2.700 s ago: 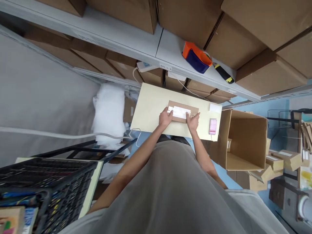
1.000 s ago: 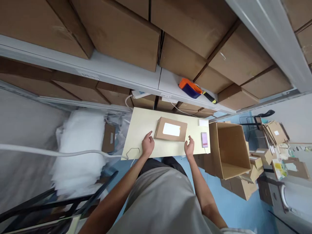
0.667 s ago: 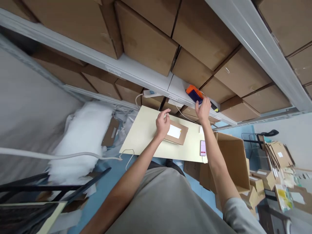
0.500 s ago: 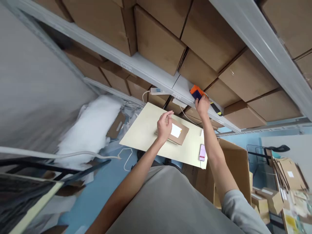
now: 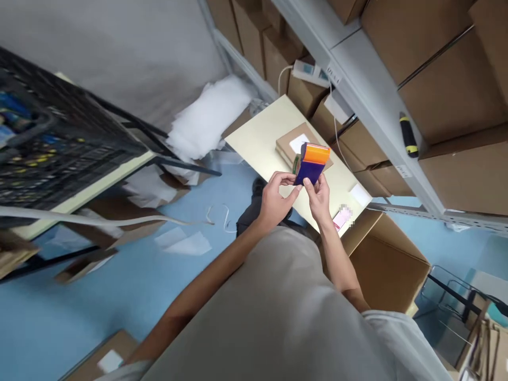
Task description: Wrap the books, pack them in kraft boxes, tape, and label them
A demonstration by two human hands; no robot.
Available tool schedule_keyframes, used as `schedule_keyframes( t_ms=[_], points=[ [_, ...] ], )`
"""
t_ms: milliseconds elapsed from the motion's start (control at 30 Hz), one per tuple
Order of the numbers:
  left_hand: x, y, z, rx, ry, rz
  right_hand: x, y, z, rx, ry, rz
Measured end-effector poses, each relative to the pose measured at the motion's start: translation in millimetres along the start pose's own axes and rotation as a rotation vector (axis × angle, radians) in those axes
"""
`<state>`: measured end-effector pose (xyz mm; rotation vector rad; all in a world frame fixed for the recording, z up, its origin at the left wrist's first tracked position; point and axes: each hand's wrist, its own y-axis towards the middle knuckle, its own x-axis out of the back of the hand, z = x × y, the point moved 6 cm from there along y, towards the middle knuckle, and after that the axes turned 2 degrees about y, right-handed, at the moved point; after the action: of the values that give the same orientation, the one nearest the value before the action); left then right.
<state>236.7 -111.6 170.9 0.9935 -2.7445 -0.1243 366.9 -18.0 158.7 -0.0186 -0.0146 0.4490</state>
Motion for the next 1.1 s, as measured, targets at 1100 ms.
schedule_keyframes(
  t_ms=[1100],
  points=[
    [16.3,-10,-37,-0.207,0.151,0.347,97,-98,23,0.443,-0.791,0.364]
  ],
)
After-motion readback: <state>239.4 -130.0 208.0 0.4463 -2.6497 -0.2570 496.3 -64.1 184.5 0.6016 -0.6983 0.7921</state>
